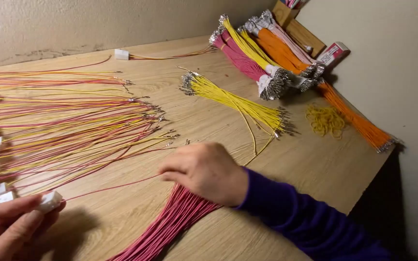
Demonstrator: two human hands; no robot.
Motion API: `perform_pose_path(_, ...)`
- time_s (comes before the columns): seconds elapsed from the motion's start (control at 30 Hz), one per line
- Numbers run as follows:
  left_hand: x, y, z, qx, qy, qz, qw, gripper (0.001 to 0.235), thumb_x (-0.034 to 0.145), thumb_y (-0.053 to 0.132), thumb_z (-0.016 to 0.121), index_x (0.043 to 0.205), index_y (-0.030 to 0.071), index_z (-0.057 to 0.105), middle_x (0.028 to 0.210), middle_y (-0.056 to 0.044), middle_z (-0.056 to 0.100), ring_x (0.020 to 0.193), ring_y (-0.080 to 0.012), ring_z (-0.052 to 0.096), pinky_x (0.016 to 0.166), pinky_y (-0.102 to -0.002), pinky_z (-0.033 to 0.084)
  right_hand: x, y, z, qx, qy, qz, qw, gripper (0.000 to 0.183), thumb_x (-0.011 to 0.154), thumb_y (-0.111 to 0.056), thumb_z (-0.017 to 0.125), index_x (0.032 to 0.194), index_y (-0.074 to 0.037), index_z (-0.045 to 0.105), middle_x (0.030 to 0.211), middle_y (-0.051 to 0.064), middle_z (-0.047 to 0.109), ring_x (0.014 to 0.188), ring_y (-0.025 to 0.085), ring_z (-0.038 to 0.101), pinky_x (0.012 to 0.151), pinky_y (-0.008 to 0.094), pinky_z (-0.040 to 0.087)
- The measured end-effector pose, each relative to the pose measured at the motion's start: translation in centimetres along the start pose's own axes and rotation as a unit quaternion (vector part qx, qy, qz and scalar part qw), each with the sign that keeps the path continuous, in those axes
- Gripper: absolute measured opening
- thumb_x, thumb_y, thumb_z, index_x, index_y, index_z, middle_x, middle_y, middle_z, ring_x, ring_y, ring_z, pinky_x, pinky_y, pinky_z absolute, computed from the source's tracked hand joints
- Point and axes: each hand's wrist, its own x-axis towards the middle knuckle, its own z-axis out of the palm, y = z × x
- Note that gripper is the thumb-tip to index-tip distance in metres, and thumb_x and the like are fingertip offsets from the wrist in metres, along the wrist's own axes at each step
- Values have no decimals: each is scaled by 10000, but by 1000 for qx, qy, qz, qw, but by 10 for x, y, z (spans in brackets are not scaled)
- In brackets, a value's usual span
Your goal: Assembling small electrical wire connectors by manually inserting wires into plastic housings.
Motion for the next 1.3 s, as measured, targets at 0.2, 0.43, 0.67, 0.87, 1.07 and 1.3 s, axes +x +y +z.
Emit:
perform_pose_path(0.2, 2, 6, -3, -29, -23, -26, 999, 279, 918, -157, 423, 1179, -160, 524, 1105, -363, 611, 1041, -440, 624, 971, -424, 479, -59, 65, -87, -31, -30, 186, 982, 76, 822, -153, 729, 829, -98, 678, 830, 24, 676, 766, 139, 625, 727, 279, 507)
perform_pose_path(0.43, 0, 3, -6, -49, -39, -6, 998, 276, 903, -141, 446, 1164, -126, 537, 1085, -341, 619, 998, -433, 639, 966, -431, 511, -105, 87, -62, -1, -138, 244, 960, 98, 794, -203, 760, 858, -135, 730, 801, -51, 664, 688, 94, 589, 649, 246, 464)
perform_pose_path(0.67, -11, 28, 8, -35, -2, -58, 998, 274, 917, -139, 427, 1173, -144, 527, 1099, -346, 608, 1021, -432, 619, 983, -432, 492, -100, 94, -46, 9, -177, 139, 974, 95, 838, -221, 716, 789, -180, 646, 820, -32, 567, 827, 151, 533, 766, 301, 431)
perform_pose_path(0.87, -11, 32, 10, -57, 0, -88, 994, 286, 916, -165, 413, 1179, -148, 525, 1103, -359, 609, 1031, -440, 612, 965, -437, 480, -104, 94, -79, 2, -148, 211, 966, 81, 883, -197, 643, 826, -148, 613, 772, -30, 620, 745, 118, 575, 688, 272, 473)
perform_pose_path(1.07, -15, 44, 19, -81, 32, -123, 989, 249, 915, -159, 451, 1140, -138, 555, 1087, -334, 627, 998, -415, 611, 936, -448, 496, -82, 85, -103, 41, -35, 241, 969, 165, 885, -149, 620, 1009, -100, 717, 915, 21, 711, 837, 123, 673, 735, 242, 566)
perform_pose_path(1.3, -3, 30, 5, -134, 6, -154, 979, 299, 879, -175, 507, 1157, -166, 616, 1050, -364, 659, 910, -438, 604, 854, -467, 484, -31, 71, -111, -4, 62, 156, 986, 132, 925, -158, 602, 863, -52, 650, 803, 41, 619, 728, 141, 581, 615, 259, 521)
